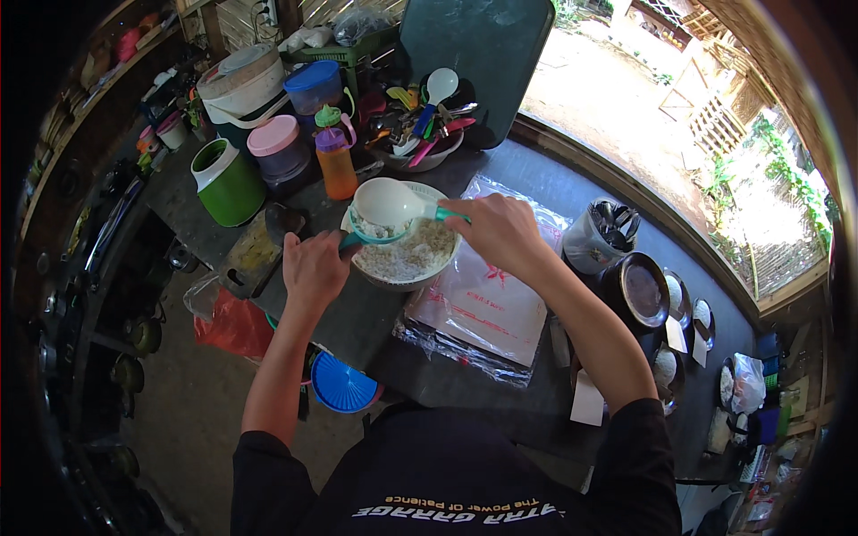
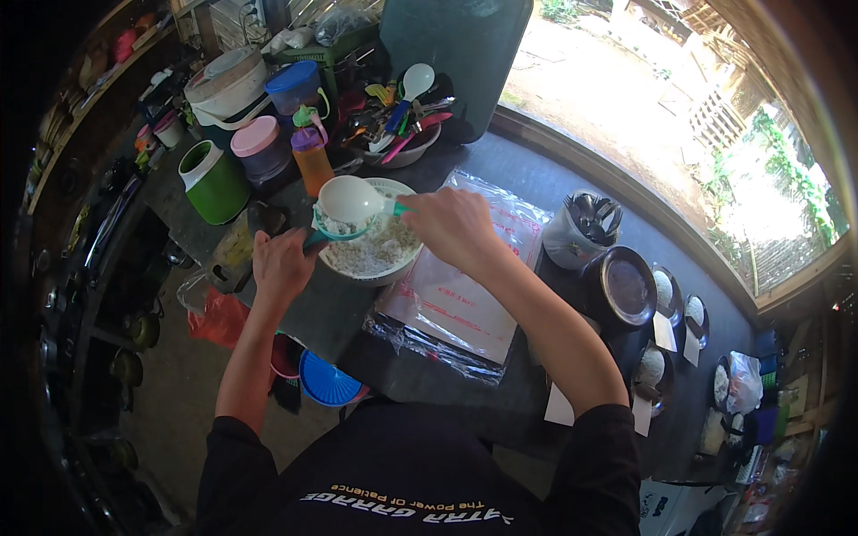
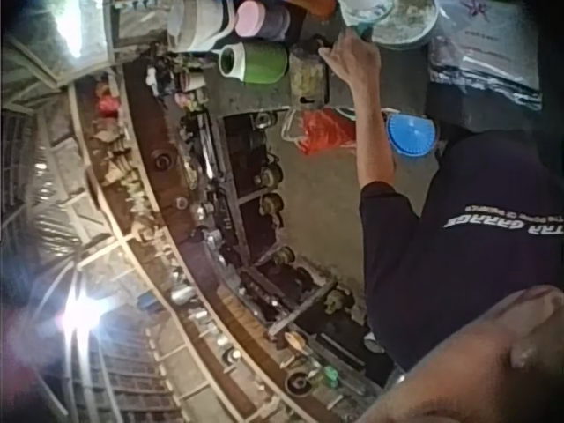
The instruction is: Scooping cooked rice and shaping it into balls to place on plates with paper liners.
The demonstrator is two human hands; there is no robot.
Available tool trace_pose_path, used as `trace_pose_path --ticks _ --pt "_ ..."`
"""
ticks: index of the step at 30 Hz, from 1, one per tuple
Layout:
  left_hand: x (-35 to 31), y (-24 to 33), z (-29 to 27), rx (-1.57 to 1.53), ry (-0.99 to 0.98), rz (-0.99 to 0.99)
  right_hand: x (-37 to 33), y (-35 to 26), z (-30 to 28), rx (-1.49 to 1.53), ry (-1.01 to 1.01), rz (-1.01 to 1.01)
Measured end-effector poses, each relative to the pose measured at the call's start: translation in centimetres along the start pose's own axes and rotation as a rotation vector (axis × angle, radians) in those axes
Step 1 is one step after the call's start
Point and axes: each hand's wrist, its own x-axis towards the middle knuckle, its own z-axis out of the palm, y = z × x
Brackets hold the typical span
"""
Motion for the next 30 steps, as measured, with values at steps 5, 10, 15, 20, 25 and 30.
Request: trace_pose_path --ticks 5,10,15,20,25,30 --pt "-0.1 -0.8 0.2 -0.021 0.004 -0.048 -0.2 1.3 -0.5 -0.027 0.199 0.073" --pt "-0.2 -1.6 1.5 -0.032 0.032 -0.069 -0.6 3.9 3.8 -0.367 0.113 0.036" --pt "-0.2 -1.8 1.9 -0.043 0.014 -0.079 -1.4 2.9 4.4 -0.365 -0.074 -0.089" --pt "-0.5 -1.7 1.6 -0.048 -0.01 -0.087 -2.0 3.0 2.1 -0.274 -0.201 -0.105" --pt "-0.7 -1.8 1.8 -0.064 -0.036 -0.113 -1.0 0.7 0.6 -0.124 -0.399 -0.054" --pt "-0.4 -1.4 1.3 -0.05 -0.054 -0.109 1.1 3.1 4.3 -0.004 -0.427 -0.123"
